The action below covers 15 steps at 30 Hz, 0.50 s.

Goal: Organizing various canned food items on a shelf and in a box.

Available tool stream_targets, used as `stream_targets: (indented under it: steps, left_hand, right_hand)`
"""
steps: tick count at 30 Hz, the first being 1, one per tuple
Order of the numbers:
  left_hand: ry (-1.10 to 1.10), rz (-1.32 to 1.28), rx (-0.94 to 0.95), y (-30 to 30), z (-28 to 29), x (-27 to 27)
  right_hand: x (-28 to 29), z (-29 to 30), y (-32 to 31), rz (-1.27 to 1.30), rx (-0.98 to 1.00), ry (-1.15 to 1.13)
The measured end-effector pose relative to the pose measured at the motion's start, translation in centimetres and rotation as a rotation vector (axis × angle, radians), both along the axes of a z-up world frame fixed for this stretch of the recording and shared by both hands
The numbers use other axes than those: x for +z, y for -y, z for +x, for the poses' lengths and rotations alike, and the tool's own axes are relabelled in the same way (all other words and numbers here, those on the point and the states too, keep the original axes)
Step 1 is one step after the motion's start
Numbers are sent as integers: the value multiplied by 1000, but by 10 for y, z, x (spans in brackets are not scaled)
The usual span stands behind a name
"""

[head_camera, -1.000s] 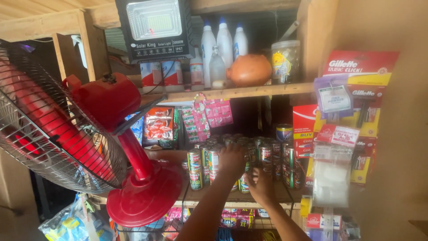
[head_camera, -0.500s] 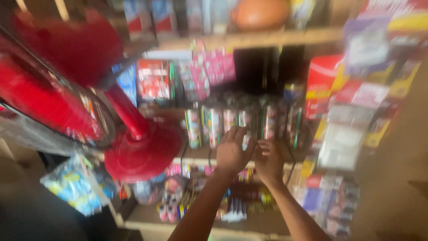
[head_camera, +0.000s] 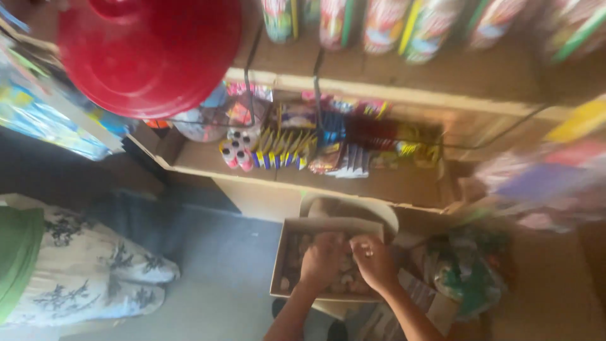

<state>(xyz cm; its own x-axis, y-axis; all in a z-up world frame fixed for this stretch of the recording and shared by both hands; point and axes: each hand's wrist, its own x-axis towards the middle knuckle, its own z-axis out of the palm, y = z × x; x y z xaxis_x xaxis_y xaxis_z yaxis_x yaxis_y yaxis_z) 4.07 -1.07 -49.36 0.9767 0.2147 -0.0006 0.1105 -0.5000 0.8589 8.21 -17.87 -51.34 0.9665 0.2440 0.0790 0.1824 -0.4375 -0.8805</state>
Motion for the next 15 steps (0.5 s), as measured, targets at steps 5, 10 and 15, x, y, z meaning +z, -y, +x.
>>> stream_targets:
  steps: [5, 10, 15]
  left_hand:
    - [-242, -164, 60, -15, -23, -140]
    - [-380, -45, 31, -32, -27, -273]
    - [-550, -98, 9, -49, -2, -320]
  right_hand:
    - [-150, -22, -9, -106, 47, -349]
    - [-237, -11, -20, -390, 176, -515]
    - [-281, 18, -44, -542, 269, -559]
